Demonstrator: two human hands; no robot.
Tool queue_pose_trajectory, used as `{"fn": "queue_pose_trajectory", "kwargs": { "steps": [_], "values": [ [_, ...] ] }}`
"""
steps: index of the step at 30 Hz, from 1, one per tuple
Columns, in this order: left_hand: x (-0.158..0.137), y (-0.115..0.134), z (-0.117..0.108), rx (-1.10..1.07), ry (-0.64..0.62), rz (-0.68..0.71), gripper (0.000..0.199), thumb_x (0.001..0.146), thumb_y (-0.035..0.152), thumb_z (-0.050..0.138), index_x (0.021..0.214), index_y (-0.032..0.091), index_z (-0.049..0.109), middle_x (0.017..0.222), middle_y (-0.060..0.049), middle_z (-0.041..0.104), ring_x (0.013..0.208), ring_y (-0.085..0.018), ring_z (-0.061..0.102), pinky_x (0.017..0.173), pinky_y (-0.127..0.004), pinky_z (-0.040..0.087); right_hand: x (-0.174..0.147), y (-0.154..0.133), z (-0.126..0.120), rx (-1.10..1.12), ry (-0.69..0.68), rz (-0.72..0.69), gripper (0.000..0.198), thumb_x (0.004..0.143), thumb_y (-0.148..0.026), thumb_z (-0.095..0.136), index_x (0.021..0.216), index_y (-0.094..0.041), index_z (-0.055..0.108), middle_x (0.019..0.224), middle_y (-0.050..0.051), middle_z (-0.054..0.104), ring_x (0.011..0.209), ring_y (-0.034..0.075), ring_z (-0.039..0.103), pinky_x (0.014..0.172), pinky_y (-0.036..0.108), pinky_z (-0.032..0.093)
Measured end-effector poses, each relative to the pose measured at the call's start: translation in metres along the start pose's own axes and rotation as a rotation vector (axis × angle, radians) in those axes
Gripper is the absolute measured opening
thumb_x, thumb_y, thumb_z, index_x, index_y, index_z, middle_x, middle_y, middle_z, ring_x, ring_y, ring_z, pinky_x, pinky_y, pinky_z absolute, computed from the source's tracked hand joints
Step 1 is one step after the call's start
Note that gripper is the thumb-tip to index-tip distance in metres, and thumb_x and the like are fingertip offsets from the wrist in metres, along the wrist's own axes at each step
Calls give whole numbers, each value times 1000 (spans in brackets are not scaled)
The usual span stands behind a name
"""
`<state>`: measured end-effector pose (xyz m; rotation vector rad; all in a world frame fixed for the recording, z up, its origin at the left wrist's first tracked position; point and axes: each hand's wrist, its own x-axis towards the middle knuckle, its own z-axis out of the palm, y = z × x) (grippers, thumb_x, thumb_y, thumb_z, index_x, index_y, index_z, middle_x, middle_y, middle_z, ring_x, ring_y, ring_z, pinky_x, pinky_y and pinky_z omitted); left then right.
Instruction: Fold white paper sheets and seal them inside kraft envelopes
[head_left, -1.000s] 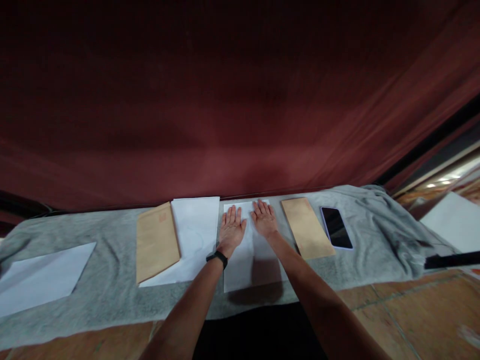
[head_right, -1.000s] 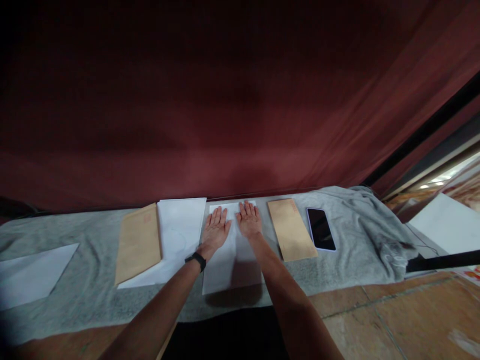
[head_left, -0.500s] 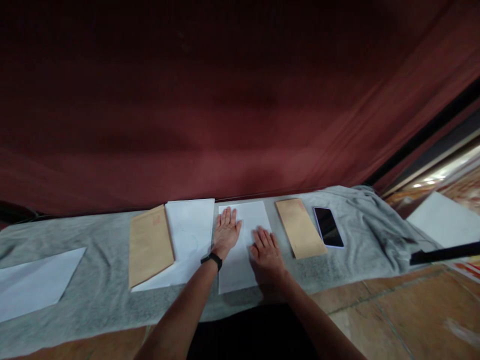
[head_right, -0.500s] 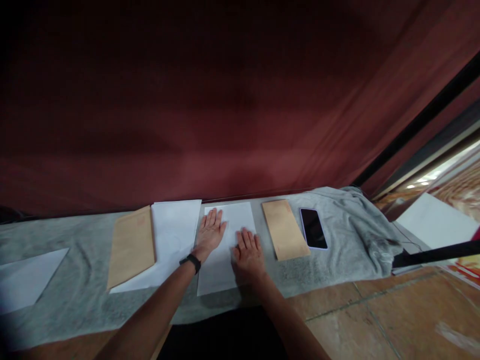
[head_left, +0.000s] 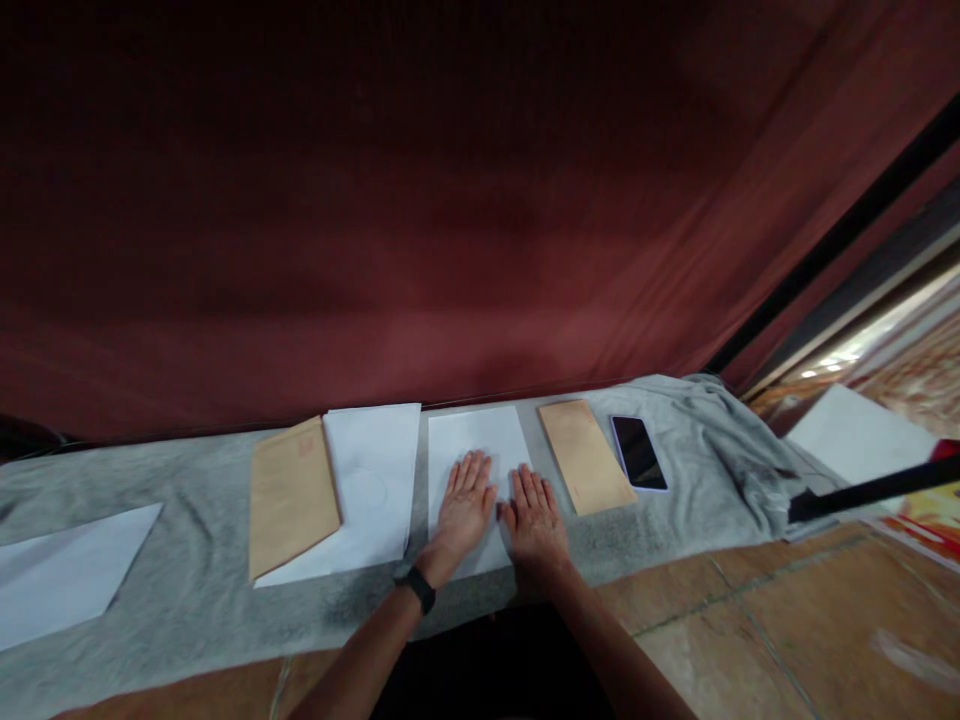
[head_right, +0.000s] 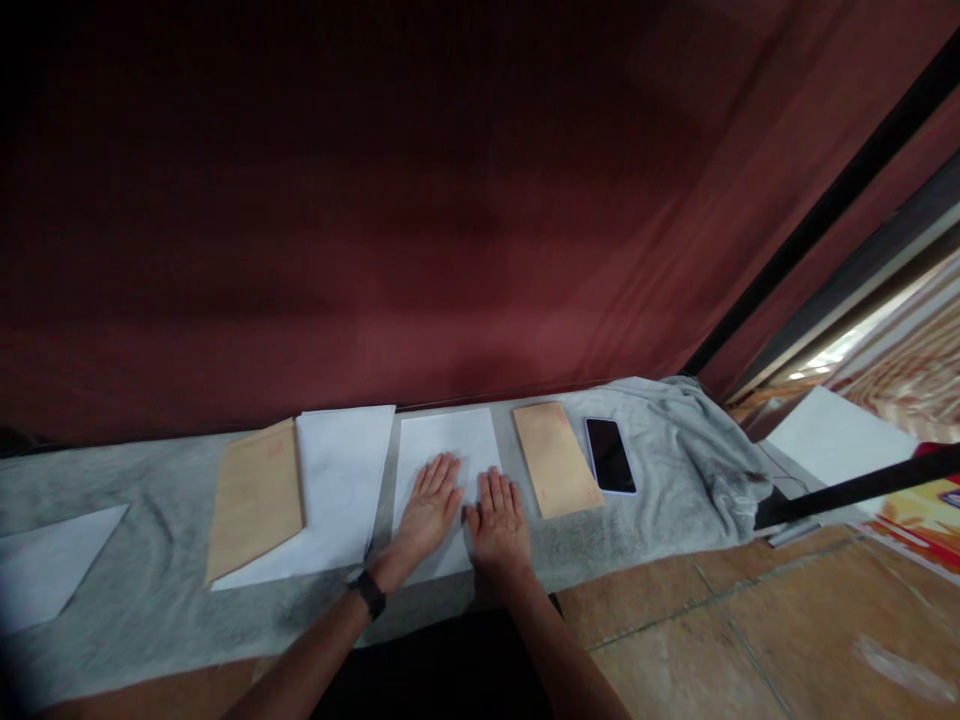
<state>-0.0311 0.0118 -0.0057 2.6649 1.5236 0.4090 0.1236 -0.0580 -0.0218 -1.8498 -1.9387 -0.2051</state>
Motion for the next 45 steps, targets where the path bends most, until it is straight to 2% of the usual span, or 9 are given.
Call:
{"fn": "queue_pose_trajectory", "kwargs": {
  "steps": [4, 14, 20, 24, 28, 32, 35, 40, 45],
  "values": [
    [-39, 16, 3, 21, 54, 55, 53, 102, 34, 35, 150, 12, 40, 157, -13, 40, 148, -25, 32, 120, -49, 30, 0, 2, 4, -12, -3, 10, 55, 102, -35, 40, 151, -12, 40, 155, 15, 41, 142, 28, 41, 118, 46, 29],
    [-88, -10, -11, 104, 132, 29, 62, 100, 45, 42, 151, 11, 38, 156, -16, 39, 146, -28, 36, 118, -48, 33, -14, 8, 5, -68, 12, -2, 58, 103, -38, 38, 152, -8, 36, 154, 18, 42, 141, 30, 42, 117, 47, 30],
    [-114, -12, -21, 129, 130, 118, 60, 100, 44, 43, 151, 12, 39, 155, -15, 42, 145, -28, 38, 119, -49, 32, -37, 17, -3, -59, 40, -21, 61, 103, -38, 39, 155, -9, 29, 154, 18, 43, 141, 31, 42, 116, 48, 33],
    [-123, -18, -23, 115, 93, 133, 58, 98, 42, 47, 148, 13, 43, 153, -16, 46, 143, -28, 41, 117, -48, 35, -50, 21, -11, -20, 54, -22, 63, 103, -39, 40, 157, -11, 24, 154, 18, 42, 140, 32, 44, 115, 49, 36],
    [-126, -28, -15, 106, 35, 139, 51, 97, 36, 49, 143, 16, 49, 147, -15, 52, 138, -28, 48, 112, -45, 43, -61, 25, -17, 15, 45, -12, 62, 103, -40, 40, 156, -11, 28, 154, 18, 42, 139, 32, 45, 116, 50, 36],
    [-125, -28, -5, 151, -90, 128, 47, 92, 20, 51, 139, 16, 54, 144, -16, 56, 135, -27, 51, 109, -43, 46, -68, 28, -21, 17, 32, -31, 59, 103, -40, 39, 155, -12, 32, 155, 17, 42, 140, 31, 44, 117, 49, 35],
    [-123, -20, -4, 219, -165, 108, 56, 84, 2, 43, 135, 17, 57, 143, -15, 57, 134, -26, 53, 108, -42, 48, -70, 30, -23, 1, 16, -62, 56, 104, -37, 40, 153, -11, 34, 154, 18, 42, 142, 30, 42, 117, 49, 36],
    [-116, -9, -31, 231, -232, 88, 69, 75, -9, 36, 134, 19, 59, 142, -12, 59, 133, -23, 54, 107, -40, 49, -72, 34, -30, 87, -11, -80, 53, 103, -35, 41, 151, -12, 39, 153, 17, 45, 142, 29, 41, 116, 50, 38],
    [-114, -10, -70, 15, -197, 10, 56, 84, -3, 38, 129, 20, 62, 130, -8, 68, 118, -20, 65, 100, -34, 54, -73, 45, -50, 331, -140, -43, 50, 102, -33, 42, 151, -23, 41, 151, 9, 50, 140, 24, 46, 115, 48, 41]
  ]
}}
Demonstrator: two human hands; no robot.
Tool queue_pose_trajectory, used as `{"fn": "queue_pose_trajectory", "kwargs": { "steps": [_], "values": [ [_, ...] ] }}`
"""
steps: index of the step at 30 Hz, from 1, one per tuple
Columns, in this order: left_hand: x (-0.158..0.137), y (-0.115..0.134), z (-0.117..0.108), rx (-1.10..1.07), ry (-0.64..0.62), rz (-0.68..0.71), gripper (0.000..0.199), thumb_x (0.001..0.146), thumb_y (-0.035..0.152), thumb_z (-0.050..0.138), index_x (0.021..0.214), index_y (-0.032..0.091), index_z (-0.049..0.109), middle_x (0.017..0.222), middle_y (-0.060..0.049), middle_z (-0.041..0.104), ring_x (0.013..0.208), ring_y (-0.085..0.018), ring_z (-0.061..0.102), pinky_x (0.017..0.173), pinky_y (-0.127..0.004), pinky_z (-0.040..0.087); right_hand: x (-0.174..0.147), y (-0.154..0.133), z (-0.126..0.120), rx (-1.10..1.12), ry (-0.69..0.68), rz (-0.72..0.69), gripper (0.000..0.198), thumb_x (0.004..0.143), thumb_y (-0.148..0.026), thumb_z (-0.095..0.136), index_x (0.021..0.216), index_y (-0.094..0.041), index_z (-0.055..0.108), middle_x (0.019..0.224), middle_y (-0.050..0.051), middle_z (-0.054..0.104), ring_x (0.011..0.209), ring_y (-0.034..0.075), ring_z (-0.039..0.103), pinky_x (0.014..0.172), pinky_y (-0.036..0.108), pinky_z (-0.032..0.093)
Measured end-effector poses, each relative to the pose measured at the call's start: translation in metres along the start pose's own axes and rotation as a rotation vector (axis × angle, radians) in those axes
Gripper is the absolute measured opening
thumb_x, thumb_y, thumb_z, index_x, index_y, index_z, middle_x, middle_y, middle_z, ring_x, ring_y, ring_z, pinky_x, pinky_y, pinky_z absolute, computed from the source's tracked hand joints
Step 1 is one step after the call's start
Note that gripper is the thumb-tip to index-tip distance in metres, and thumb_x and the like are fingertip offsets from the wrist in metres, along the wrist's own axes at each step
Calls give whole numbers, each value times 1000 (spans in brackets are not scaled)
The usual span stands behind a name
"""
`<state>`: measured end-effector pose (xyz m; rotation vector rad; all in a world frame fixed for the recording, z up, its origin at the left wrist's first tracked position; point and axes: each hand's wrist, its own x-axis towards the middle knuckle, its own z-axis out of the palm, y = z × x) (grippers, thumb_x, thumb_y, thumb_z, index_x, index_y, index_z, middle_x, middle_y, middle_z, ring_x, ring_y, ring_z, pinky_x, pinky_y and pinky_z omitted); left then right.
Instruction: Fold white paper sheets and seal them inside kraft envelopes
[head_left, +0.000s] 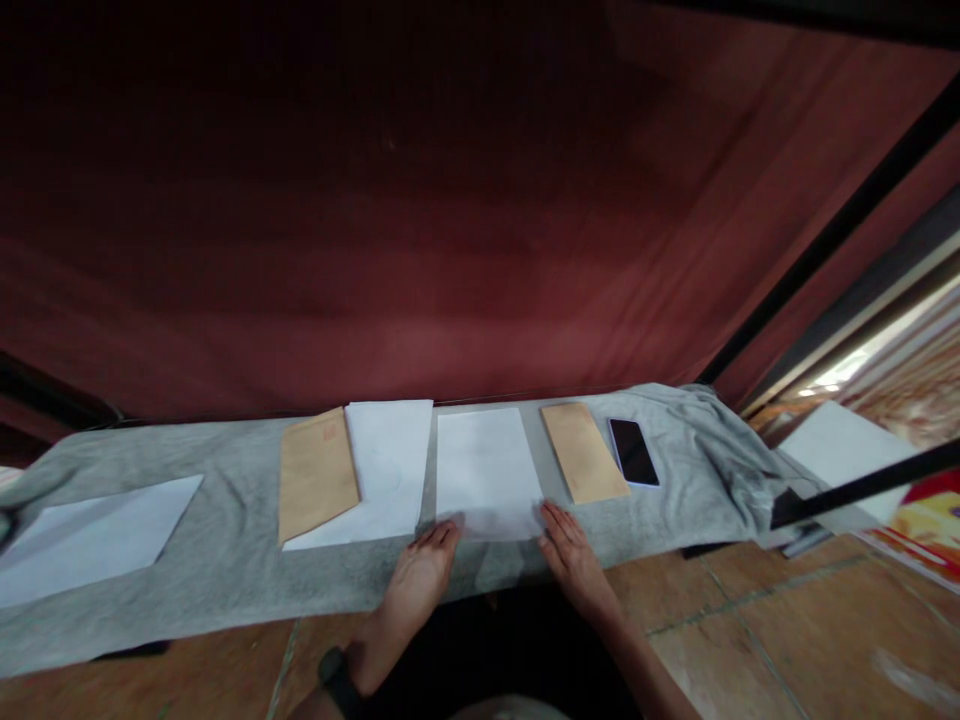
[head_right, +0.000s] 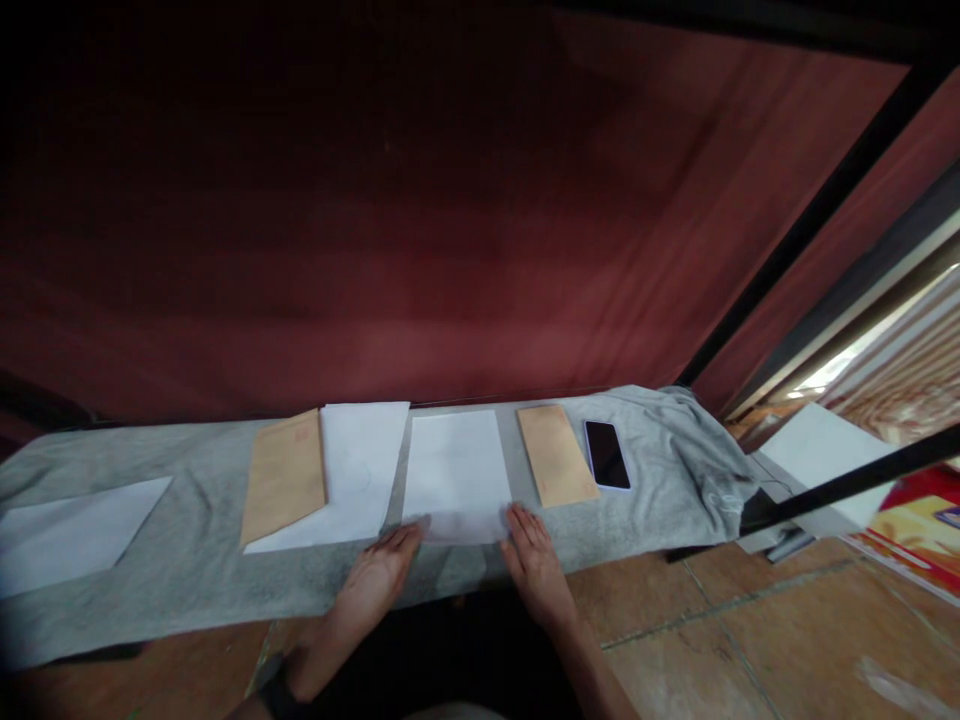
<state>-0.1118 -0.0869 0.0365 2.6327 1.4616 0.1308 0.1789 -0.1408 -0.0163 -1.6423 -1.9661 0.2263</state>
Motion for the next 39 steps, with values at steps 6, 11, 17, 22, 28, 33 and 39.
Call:
{"fn": "queue_pose_trajectory", "kwargs": {
  "steps": [6, 11, 17, 22, 28, 33, 39],
  "values": [
    [-17, -5, -21, -342, 178, 59, 35, 96, 19, 40, 113, 26, 70, 115, -4, 74, 107, -18, 70, 96, -32, 56, -6, 3, -24, 273, -67, 80, 57, 93, -24, 48, 150, -28, 44, 150, 5, 51, 138, 23, 48, 114, 46, 44],
    [-28, -4, -28, -634, 175, 35, 29, 99, 35, 45, 108, 29, 72, 106, -2, 76, 99, -18, 71, 91, -29, 57, 5, 2, -20, 349, 33, 123, 64, 73, -9, 45, 131, -28, 63, 137, 4, 63, 132, 24, 54, 113, 50, 44],
    [-10, -13, -10, -859, 283, -221, 40, 86, 42, 63, 122, 26, 64, 116, -5, 74, 109, -22, 69, 96, -35, 55, 26, 0, -8, 464, 112, 243, 31, 90, -29, 48, 109, -21, 72, 114, 9, 74, 110, 26, 68, 99, 44, 54],
    [18, -20, 13, -888, 366, -384, 36, 83, 37, 60, 115, 22, 65, 113, -6, 75, 105, -22, 71, 92, -37, 56, 41, -1, 0, 455, 157, 316, 41, 95, -51, 47, 108, -18, 70, 104, 11, 76, 96, 27, 71, 88, 41, 57],
    [32, -19, 15, -755, 348, -471, 19, 87, 35, 53, 93, 21, 65, 81, -2, 73, 77, -20, 70, 76, -31, 54, 48, 2, 11, 372, 188, 318, 39, 95, -48, 45, 104, -19, 69, 102, 13, 75, 94, 27, 71, 86, 38, 56],
    [34, -17, 14, -729, 359, -474, 24, 88, 32, 52, 105, 21, 65, 79, 0, 71, 76, -18, 69, 72, -28, 51, 49, 4, 17, 290, 205, 292, 42, 97, -51, 41, 101, -19, 68, 99, 13, 74, 92, 27, 70, 84, 38, 55],
    [36, -16, 17, -678, 369, -512, 39, 89, 30, 52, 126, 18, 59, 81, -1, 71, 75, -18, 69, 70, -27, 50, 57, 6, 23, 99, 205, 278, 40, 100, -46, 38, 110, -17, 65, 96, 11, 73, 86, 25, 68, 81, 37, 52]
  ]
}}
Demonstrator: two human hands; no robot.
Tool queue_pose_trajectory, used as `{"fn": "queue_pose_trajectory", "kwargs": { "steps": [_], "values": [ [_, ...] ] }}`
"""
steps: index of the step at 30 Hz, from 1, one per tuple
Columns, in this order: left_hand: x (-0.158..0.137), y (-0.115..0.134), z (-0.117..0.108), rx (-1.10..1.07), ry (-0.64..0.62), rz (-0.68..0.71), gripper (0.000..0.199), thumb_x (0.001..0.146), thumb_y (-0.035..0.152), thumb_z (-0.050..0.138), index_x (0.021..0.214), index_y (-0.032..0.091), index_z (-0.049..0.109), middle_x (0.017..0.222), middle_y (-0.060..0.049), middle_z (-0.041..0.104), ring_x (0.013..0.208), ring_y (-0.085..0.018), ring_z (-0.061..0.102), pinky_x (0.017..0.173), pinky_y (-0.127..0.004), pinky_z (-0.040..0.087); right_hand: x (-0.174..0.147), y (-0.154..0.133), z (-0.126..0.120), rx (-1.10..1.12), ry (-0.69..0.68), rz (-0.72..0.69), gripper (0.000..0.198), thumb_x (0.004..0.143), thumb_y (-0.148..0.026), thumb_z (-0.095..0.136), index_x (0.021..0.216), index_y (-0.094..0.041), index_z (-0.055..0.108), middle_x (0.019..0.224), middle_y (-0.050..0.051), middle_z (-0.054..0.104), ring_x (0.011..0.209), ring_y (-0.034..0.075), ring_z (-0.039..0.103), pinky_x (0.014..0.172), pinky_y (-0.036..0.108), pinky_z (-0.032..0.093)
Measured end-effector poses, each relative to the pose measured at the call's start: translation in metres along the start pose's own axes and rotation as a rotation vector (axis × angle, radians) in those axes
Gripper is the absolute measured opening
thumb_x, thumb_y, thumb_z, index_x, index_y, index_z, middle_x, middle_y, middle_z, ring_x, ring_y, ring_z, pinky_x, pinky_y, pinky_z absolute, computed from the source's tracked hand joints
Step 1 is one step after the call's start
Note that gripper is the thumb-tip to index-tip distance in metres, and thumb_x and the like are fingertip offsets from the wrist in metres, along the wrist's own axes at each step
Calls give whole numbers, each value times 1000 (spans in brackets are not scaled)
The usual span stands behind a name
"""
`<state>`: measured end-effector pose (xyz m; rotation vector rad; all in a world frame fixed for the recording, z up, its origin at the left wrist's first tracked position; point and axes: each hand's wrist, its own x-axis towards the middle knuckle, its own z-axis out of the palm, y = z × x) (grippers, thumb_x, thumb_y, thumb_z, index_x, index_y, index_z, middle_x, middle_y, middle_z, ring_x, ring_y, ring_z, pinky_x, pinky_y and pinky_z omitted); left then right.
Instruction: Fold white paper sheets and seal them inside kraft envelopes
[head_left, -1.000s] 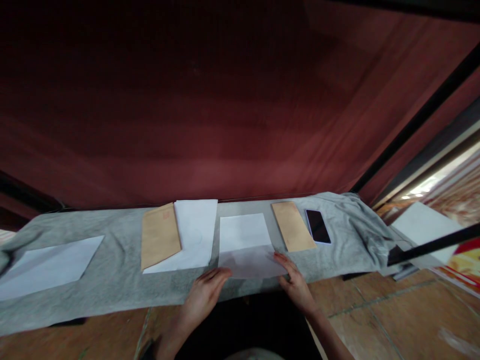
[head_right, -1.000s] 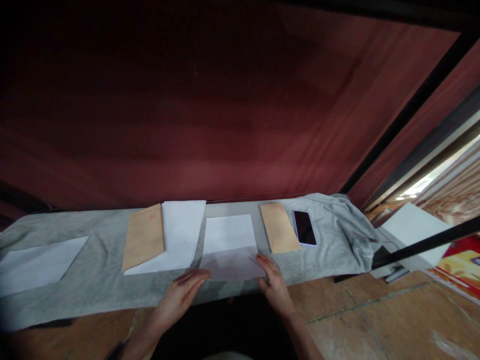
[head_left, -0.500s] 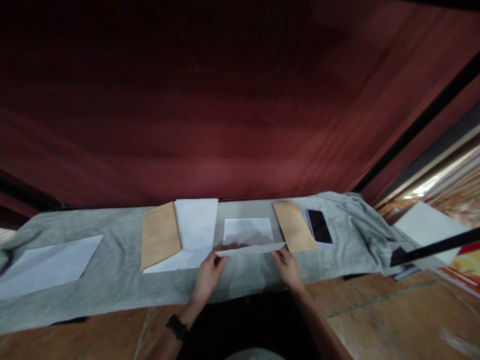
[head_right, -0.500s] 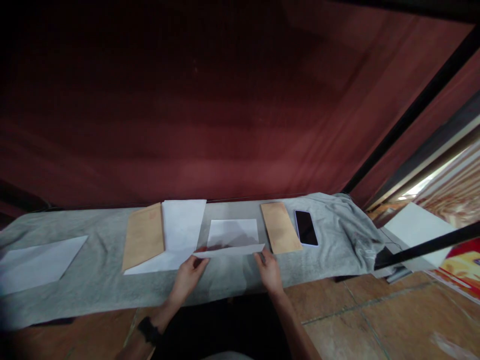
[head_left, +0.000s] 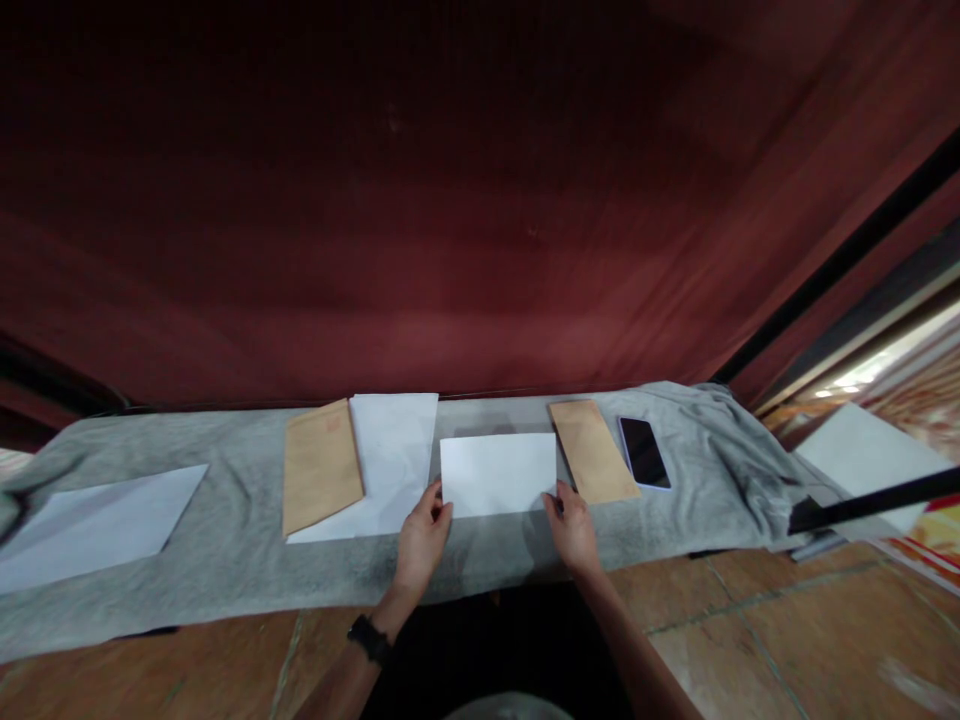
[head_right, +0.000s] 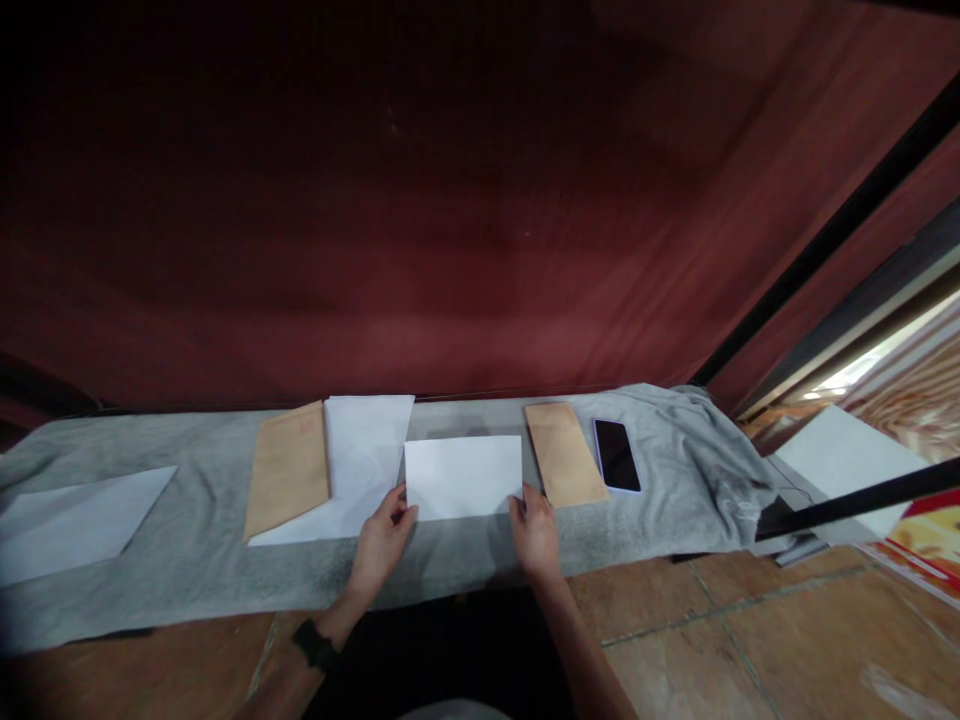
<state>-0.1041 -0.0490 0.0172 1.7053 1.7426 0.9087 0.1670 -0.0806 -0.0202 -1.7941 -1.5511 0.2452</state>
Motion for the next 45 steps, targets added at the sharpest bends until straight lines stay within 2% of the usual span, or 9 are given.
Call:
{"fn": "queue_pose_trajectory", "kwargs": {
  "steps": [10, 18, 21, 24, 28, 31, 34, 39, 45],
  "values": [
    [-2, 10, 2, 260, -59, -57, 51, 94, 24, 52, 144, 18, 45, 93, -2, 72, 81, -16, 69, 72, -25, 48, 1, -6, 9, -320, 4, -77, 44, 101, -25, 41, 142, -11, 46, 113, 16, 70, 100, 27, 64, 92, 40, 45],
    [-3, 17, 3, 536, -93, 6, 46, 97, 24, 48, 143, 21, 48, 100, -7, 72, 89, -21, 69, 75, -29, 52, 2, -18, 3, -463, -25, -77, 40, 100, -23, 42, 137, -12, 51, 105, 14, 70, 95, 26, 63, 91, 40, 43],
    [-4, 16, 3, 607, -58, 114, 42, 97, 21, 46, 138, 19, 54, 107, -10, 70, 95, -23, 68, 82, -33, 54, 3, -20, 1, -477, 5, -79, 39, 99, -24, 42, 135, -14, 54, 105, 14, 69, 97, 28, 61, 90, 42, 44],
    [-4, 18, 13, 618, -18, 305, 41, 97, 19, 42, 135, 15, 57, 118, -13, 67, 108, -25, 64, 97, -38, 50, 5, -28, 5, -401, 24, -107, 40, 99, -24, 41, 136, -15, 54, 120, 16, 65, 105, 28, 59, 93, 45, 46],
    [-6, 23, 47, 569, -43, 511, 48, 98, 22, 40, 143, 11, 49, 149, -16, 49, 141, -28, 41, 114, -44, 38, 6, -55, 25, -138, -37, -248, 45, 102, -26, 35, 144, -16, 48, 139, 15, 58, 127, 25, 53, 105, 46, 46],
    [-10, 20, 72, 593, -102, 579, 56, 96, 18, 38, 151, 11, 38, 157, -15, 39, 149, -27, 29, 119, -46, 31, 1, -73, 42, -66, -147, -364, 49, 104, -30, 30, 148, -14, 44, 148, 14, 52, 137, 22, 47, 112, 44, 42],
    [-12, 13, 83, 629, -118, 585, 60, 94, 19, 39, 154, 13, 33, 160, -13, 35, 150, -26, 25, 122, -46, 27, -4, -76, 49, -145, -185, -362, 51, 106, -32, 26, 151, -12, 39, 153, 13, 46, 143, 22, 41, 117, 43, 37],
    [-7, 3, 79, 659, -67, 520, 60, 94, 14, 33, 154, 7, 31, 160, -15, 34, 151, -25, 25, 122, -45, 28, -5, -56, 43, -315, -138, -355, 52, 106, -38, 32, 152, -13, 40, 154, 13, 43, 144, 24, 39, 119, 45, 31],
    [-2, 2, 68, 641, 13, 460, 60, 100, 31, 35, 153, 4, 32, 159, -19, 33, 150, -27, 26, 121, -46, 30, -3, -33, 35, -423, -78, -335, 58, 105, -42, 34, 154, -10, 33, 155, 16, 40, 143, 27, 40, 117, 45, 32]
  ]
}}
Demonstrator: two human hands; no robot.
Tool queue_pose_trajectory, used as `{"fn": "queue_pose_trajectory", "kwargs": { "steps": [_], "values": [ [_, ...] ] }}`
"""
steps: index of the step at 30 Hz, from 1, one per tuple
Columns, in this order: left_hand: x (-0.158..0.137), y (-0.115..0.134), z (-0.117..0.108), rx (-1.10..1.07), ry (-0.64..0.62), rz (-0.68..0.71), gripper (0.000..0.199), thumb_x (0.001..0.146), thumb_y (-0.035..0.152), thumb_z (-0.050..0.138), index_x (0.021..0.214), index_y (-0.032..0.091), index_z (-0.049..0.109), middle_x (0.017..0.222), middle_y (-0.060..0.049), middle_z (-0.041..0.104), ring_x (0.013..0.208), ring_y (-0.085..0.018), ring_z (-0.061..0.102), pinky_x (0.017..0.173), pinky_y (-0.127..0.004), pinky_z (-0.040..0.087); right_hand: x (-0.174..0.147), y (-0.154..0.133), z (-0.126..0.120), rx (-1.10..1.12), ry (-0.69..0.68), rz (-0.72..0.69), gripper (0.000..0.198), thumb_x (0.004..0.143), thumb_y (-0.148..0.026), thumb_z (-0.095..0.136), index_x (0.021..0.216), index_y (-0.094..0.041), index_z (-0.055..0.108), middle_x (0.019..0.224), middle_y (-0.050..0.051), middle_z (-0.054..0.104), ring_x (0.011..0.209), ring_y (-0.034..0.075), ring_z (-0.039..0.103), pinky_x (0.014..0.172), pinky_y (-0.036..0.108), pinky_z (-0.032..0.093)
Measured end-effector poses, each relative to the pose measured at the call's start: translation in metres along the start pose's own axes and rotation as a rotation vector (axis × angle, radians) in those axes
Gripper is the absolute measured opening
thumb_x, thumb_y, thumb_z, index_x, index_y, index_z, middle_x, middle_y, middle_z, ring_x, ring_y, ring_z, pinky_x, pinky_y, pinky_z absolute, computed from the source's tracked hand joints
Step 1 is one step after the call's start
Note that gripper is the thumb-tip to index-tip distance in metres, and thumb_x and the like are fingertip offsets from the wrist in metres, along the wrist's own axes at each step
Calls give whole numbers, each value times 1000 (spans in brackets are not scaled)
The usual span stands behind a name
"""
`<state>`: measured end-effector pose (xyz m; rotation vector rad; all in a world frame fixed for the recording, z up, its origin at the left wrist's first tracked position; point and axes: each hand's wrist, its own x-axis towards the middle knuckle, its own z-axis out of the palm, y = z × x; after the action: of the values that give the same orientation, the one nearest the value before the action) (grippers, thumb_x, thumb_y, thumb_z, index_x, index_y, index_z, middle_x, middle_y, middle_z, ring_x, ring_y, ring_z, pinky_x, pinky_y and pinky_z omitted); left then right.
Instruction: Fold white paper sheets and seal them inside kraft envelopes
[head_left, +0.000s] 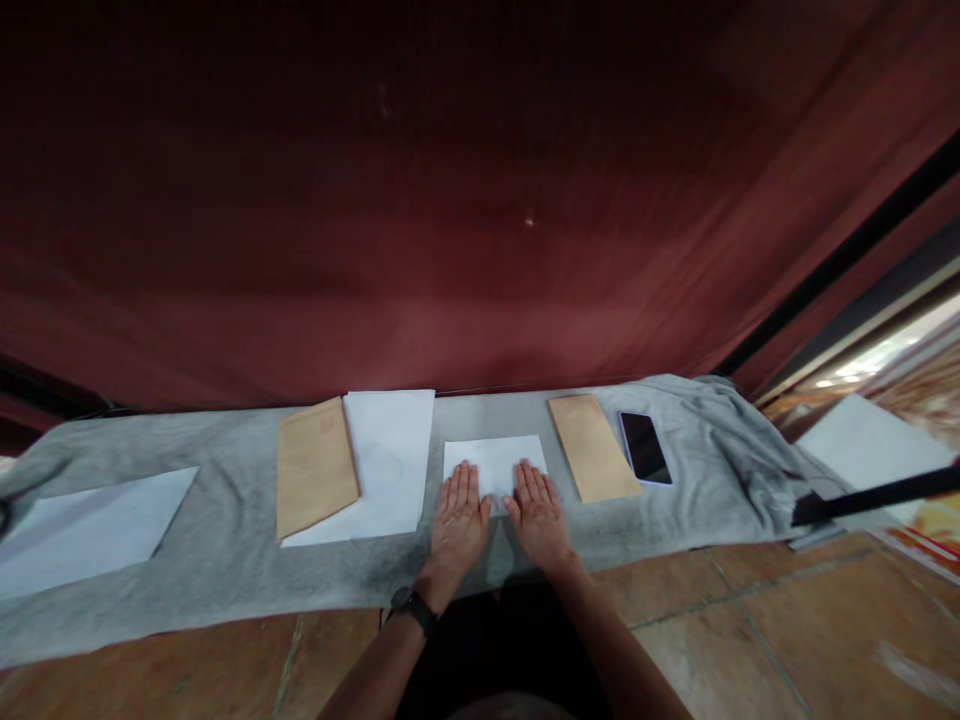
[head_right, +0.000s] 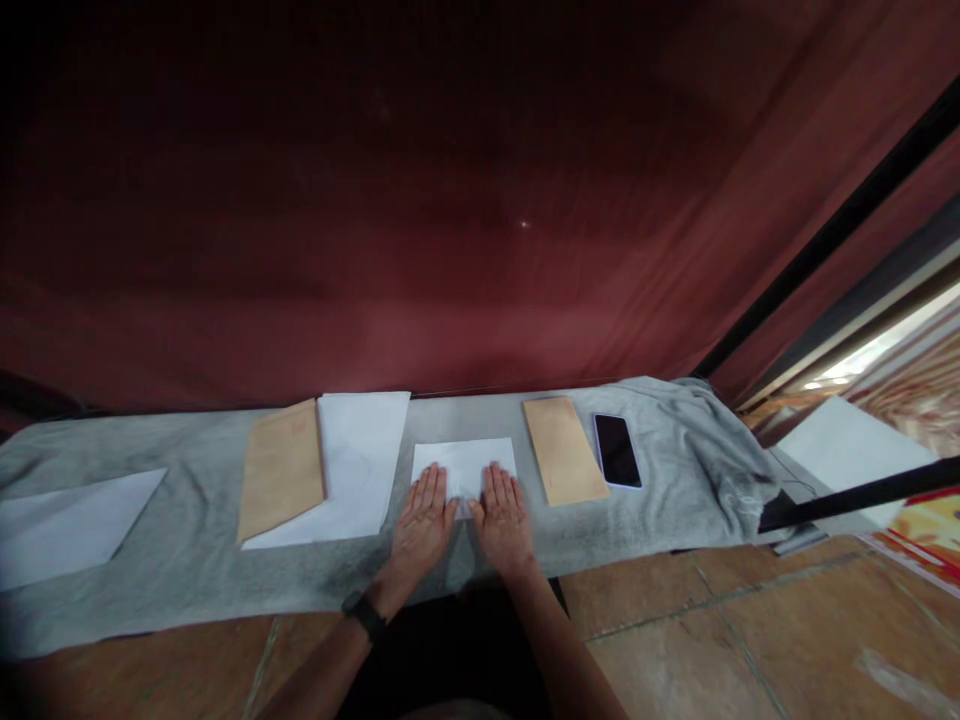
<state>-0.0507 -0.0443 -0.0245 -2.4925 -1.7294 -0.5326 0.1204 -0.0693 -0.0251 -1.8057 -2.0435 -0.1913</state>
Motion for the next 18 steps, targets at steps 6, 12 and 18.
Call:
{"fn": "queue_pose_trajectory", "kwargs": {
  "steps": [6, 12, 18],
  "values": [
    [0, -3, -1, -22, 63, -116, 59, 100, 33, 34, 151, 4, 35, 155, -21, 39, 148, -30, 31, 119, -51, 32, -10, 16, 5, -53, 30, 54, 63, 105, -44, 33, 157, -8, 26, 156, 18, 39, 142, 29, 40, 116, 46, 32],
    [8, -1, -1, -2, 121, -205, 58, 101, 34, 34, 149, 0, 38, 152, -25, 43, 145, -32, 36, 118, -52, 32, -15, 20, 5, -49, 43, 77, 64, 105, -46, 32, 156, -8, 27, 156, 19, 39, 142, 30, 41, 116, 47, 33],
    [35, 35, 6, -76, -48, 38, 58, 100, 29, 34, 153, 5, 31, 159, -18, 33, 150, -26, 26, 122, -46, 27, -12, 17, 2, -21, 48, 85, 60, 104, -41, 33, 154, -6, 32, 155, 20, 40, 141, 31, 42, 115, 48, 32]
  ]
}}
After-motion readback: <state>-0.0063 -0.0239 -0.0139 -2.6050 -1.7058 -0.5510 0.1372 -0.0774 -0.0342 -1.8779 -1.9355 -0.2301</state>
